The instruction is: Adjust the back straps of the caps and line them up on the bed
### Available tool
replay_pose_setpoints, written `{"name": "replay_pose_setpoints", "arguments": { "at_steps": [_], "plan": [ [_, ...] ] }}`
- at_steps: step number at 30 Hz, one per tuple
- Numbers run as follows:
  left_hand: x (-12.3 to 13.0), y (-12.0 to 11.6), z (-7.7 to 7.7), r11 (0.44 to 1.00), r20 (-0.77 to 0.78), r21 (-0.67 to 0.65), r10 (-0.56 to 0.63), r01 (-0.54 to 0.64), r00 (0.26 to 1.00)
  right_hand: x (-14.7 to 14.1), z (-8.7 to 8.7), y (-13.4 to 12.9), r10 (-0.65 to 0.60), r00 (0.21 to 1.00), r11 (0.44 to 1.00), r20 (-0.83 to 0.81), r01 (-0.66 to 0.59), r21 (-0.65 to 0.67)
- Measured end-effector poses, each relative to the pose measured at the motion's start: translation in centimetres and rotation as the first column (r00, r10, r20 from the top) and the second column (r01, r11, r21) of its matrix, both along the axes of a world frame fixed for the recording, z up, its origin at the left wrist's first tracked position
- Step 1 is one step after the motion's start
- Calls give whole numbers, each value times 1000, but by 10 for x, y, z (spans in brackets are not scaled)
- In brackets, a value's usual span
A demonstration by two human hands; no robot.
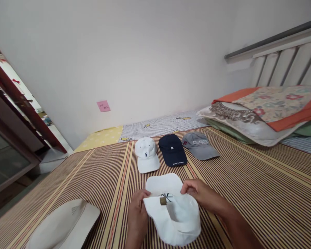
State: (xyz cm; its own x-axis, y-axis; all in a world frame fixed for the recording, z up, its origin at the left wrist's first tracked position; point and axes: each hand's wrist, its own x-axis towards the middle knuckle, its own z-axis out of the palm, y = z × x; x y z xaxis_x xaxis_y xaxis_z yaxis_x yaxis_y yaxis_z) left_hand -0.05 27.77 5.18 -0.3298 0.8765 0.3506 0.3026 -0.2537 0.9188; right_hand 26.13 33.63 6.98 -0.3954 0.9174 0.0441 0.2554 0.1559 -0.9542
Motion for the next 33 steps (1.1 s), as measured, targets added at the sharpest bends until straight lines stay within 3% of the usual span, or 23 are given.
{"name": "replay_pose_setpoints", "arguments": {
  "at_steps": [4,8,10,13,18,23,27,30,33],
  "plan": [
    [-10,1,-3,1000,-70,-7,8,-8,997,6,-3,3,-48,994,995,98,39,96],
    [-27,1,-4,998,43,-63,-8,10,999,8,1,7,-229,971,958,70,212,191],
    [-31,1,-3,988,113,-153,22,-5,993,9,1,8,-280,958,945,54,266,188],
    [-27,-1,4,962,233,-274,56,10,971,7,-3,7,-272,960,960,67,266,81],
    [-9,-7,15,941,427,-304,-2,146,904,1,-7,3,-204,978,965,46,208,-159],
    [-11,-7,7,893,535,-362,-36,268,844,-5,0,-1,-170,985,959,-32,158,-236],
    [-18,-2,-4,869,527,-411,-21,277,849,-5,0,-2,-158,987,967,-10,153,-202],
    [-22,1,-10,898,515,-385,20,211,857,-3,-4,3,-189,982,975,-20,185,-123],
    [-26,4,-14,927,515,-349,65,139,855,4,-2,9,-354,931,935,-92,353,-26]
  ]
}}
